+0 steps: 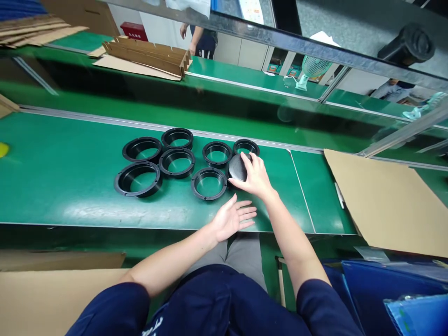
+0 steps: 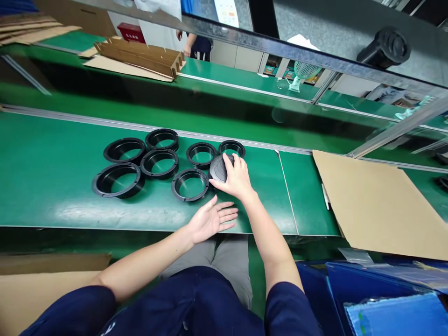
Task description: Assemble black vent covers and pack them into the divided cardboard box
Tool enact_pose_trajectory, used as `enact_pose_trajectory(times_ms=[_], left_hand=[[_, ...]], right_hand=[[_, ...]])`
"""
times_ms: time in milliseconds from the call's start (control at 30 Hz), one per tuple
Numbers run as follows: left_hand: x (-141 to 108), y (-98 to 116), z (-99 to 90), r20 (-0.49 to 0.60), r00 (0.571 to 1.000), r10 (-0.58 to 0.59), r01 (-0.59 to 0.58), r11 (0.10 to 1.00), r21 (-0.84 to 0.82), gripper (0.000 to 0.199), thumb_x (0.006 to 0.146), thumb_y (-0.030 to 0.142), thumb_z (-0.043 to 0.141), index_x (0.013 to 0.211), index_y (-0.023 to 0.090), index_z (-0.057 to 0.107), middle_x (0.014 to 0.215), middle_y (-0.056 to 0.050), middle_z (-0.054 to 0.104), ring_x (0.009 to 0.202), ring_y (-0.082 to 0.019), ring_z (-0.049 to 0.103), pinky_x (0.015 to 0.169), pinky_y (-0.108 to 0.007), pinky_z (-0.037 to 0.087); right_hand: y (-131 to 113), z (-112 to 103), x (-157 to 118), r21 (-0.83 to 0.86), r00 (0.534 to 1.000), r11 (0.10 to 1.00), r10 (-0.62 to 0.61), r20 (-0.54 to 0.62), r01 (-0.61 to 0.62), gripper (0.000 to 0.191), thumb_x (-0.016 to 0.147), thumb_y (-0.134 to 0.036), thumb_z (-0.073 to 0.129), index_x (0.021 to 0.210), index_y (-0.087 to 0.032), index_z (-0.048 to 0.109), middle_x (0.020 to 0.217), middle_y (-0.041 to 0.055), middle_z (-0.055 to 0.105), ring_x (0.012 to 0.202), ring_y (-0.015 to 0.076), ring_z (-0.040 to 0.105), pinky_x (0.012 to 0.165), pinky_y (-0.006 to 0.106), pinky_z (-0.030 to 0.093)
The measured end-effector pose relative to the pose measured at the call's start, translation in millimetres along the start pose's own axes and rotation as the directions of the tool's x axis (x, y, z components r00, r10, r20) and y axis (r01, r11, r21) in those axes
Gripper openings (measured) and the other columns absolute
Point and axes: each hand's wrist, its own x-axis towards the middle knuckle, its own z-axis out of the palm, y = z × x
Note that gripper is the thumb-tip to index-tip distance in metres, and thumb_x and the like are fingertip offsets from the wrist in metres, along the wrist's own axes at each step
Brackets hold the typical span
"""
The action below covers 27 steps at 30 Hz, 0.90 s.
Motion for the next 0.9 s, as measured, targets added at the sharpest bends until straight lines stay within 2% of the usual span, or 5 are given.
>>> enact_pose_trajectory(times_ms=[333,500,667,767,900], left_hand=[[-4,-7,-10.9,-0.078,0.995,0.055,-0.054,0.998,0.011,0.029,0.103,0.030,0.050,0.100,0.009,0.070,0.097,-0.015,0.073,0.089,-0.022,0.072,0.089,-0.034,0.057],[-2,-12,-10.2,-0.082,0.987,0.135,-0.129,0.988,0.080,0.018,0.097,0.019,0.056,0.096,0.010,0.071,0.086,-0.012,0.071,0.080,-0.020,0.071,0.083,-0.033,0.058],[-7,-16,-14.3,-0.124,0.964,0.236,-0.222,0.967,0.123,0.007,0.088,0.012,0.063,0.092,0.010,0.069,0.082,-0.011,0.070,0.076,-0.019,0.071,0.080,-0.031,0.057],[-9,-14,-15.5,-0.149,0.938,0.313,-0.291,0.945,0.152,0.015,0.085,0.012,0.068,0.099,0.012,0.067,0.103,-0.015,0.072,0.089,-0.023,0.073,0.087,-0.035,0.057],[0,-15,-10.0,-0.125,0.883,0.452,-0.428,0.886,0.176,0.066,0.076,0.014,0.079,0.136,0.027,0.056,0.155,-0.013,0.047,0.123,-0.028,0.063,0.108,-0.045,0.049]], right_hand=[[9,-8,-61,-0.053,0.984,0.999,0.020,0.179,-0.011,0.096,0.090,-0.074,0.051,0.163,-0.015,0.028,0.166,0.0235,0.022,0.153,0.0438,0.021,0.121,0.064,0.024],[0,-38,-47,-0.019,0.998,1.000,0.006,0.066,-0.005,0.075,0.104,-0.061,0.025,0.166,-0.020,0.017,0.172,0.0127,0.015,0.159,0.0337,0.008,0.126,0.061,0.015],[-9,-6,-28,-0.028,0.979,0.999,0.032,0.202,-0.027,0.072,0.106,-0.053,0.024,0.162,-0.008,0.028,0.168,0.0173,0.025,0.158,0.0295,0.019,0.128,0.054,0.013],[7,-1,-35,0.065,0.980,0.992,0.098,0.171,-0.110,0.068,0.106,-0.049,0.020,0.159,-0.010,0.035,0.165,0.0159,0.033,0.156,0.0270,0.026,0.129,0.055,0.012],[14,-23,-66,0.288,0.896,0.891,0.409,-0.173,-0.351,0.063,0.106,-0.052,0.024,0.145,-0.015,0.056,0.152,0.0190,0.050,0.145,0.0305,0.043,0.121,0.053,0.035]])
